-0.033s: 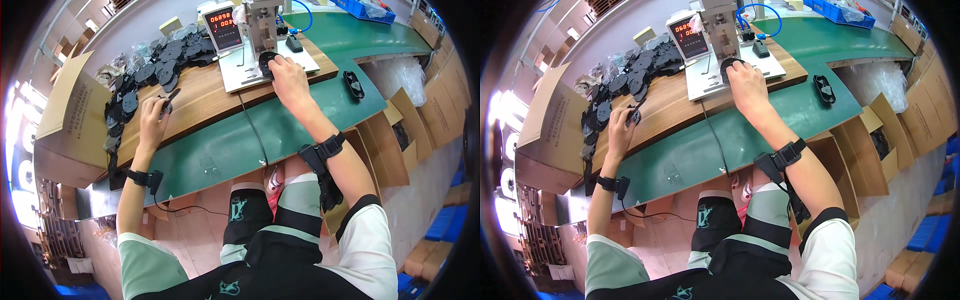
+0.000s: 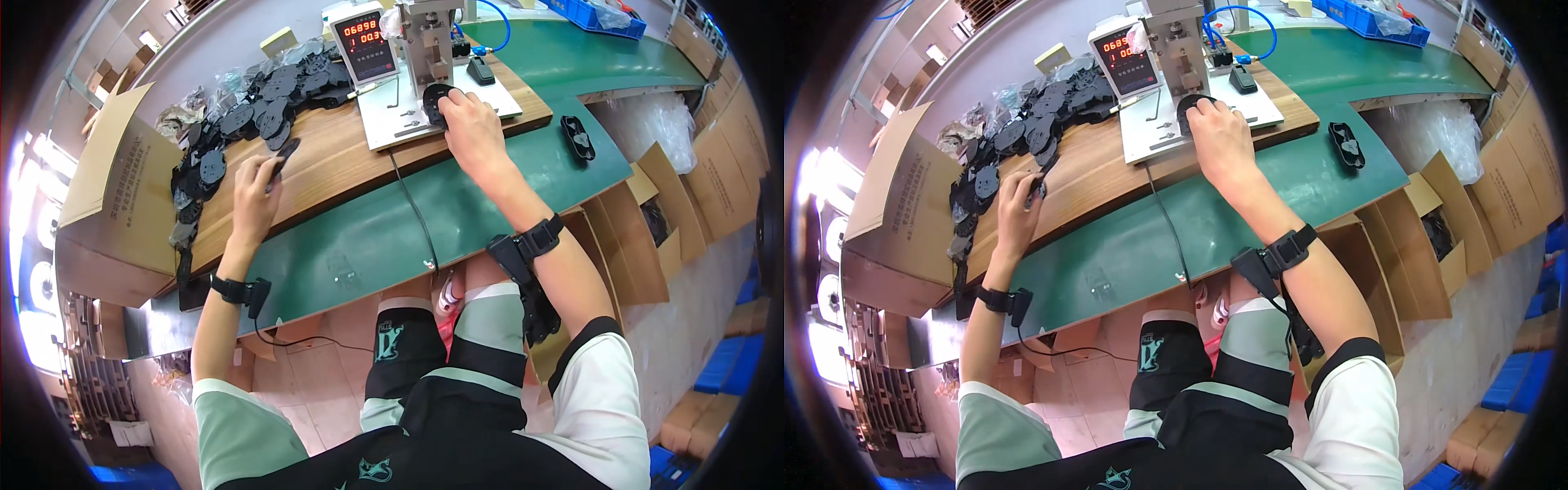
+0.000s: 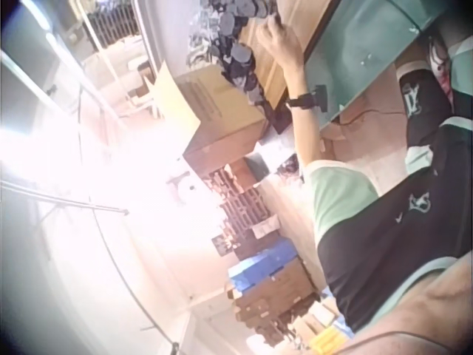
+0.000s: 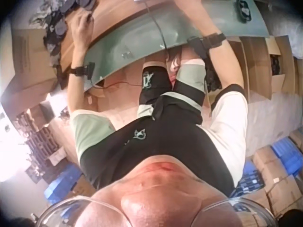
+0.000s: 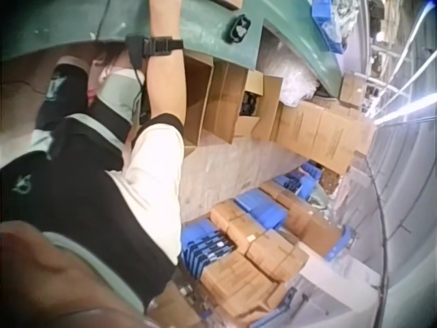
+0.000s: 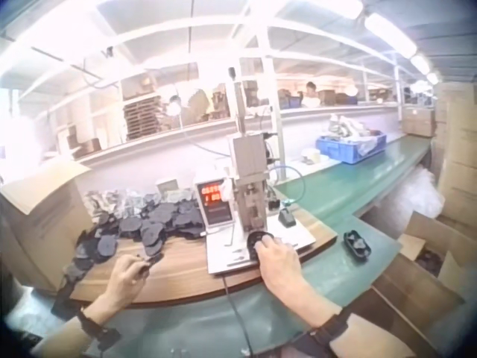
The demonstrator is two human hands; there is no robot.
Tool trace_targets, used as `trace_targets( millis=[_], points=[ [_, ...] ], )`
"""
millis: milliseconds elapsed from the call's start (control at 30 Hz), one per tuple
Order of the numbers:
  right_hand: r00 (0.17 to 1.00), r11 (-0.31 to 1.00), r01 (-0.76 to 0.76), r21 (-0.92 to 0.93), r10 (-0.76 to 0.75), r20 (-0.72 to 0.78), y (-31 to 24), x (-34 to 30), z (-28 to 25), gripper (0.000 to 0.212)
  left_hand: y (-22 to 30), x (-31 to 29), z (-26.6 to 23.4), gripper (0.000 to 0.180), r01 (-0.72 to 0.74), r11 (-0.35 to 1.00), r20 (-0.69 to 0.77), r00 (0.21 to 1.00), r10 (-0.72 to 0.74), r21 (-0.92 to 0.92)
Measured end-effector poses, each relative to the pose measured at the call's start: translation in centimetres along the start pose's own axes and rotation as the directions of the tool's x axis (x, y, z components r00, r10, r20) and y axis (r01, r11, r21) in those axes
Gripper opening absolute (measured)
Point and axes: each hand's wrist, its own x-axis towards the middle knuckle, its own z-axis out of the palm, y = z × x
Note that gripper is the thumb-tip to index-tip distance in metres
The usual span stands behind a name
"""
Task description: Assembling plastic components using a machine press at a factory workbench.
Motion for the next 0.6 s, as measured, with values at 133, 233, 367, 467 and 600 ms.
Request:
trace_targets(
  millis=[133, 233, 367, 467, 600],
  points=[
    [0.999, 0.995, 0.02, 0.094, -0.024, 0.038, 1.5, 0.6, -0.6, 0.017, 6.8, 3.6, 2.5, 0.044, -0.099, 0.975, -0.082, 0.993, 0.084, -0.201],
    [0.963, 0.929, -0.15, 0.339, 0.215, -0.163, 2.5, 0.2, -2.2, 0.019, 11.4, 6.4, 4.7, 0.05, -0.195, 0.946, -0.078, 0.98, 0.181, -0.258],
    [0.861, 0.768, -0.238, 0.594, 0.45, -0.238, 1.1, -4.9, -6.2, 0.02, 15.0, 8.1, 7.2, 0.061, -0.223, 0.957, 0.023, 0.973, 0.231, -0.187],
    [0.851, 0.727, -0.216, 0.652, 0.468, -0.239, 0.3, -12.3, -9.0, 0.025, 16.7, 9.6, 9.3, 0.069, -0.294, 0.953, 0.031, 0.955, 0.296, -0.068],
    [0.588, 0.605, -0.414, 0.68, 0.748, -0.308, 3.5, -24.0, -8.3, 0.025, 19.2, 11.4, 11.5, 0.071, -0.31, 0.951, 0.113, 0.946, 0.305, 0.027]
  ],
)
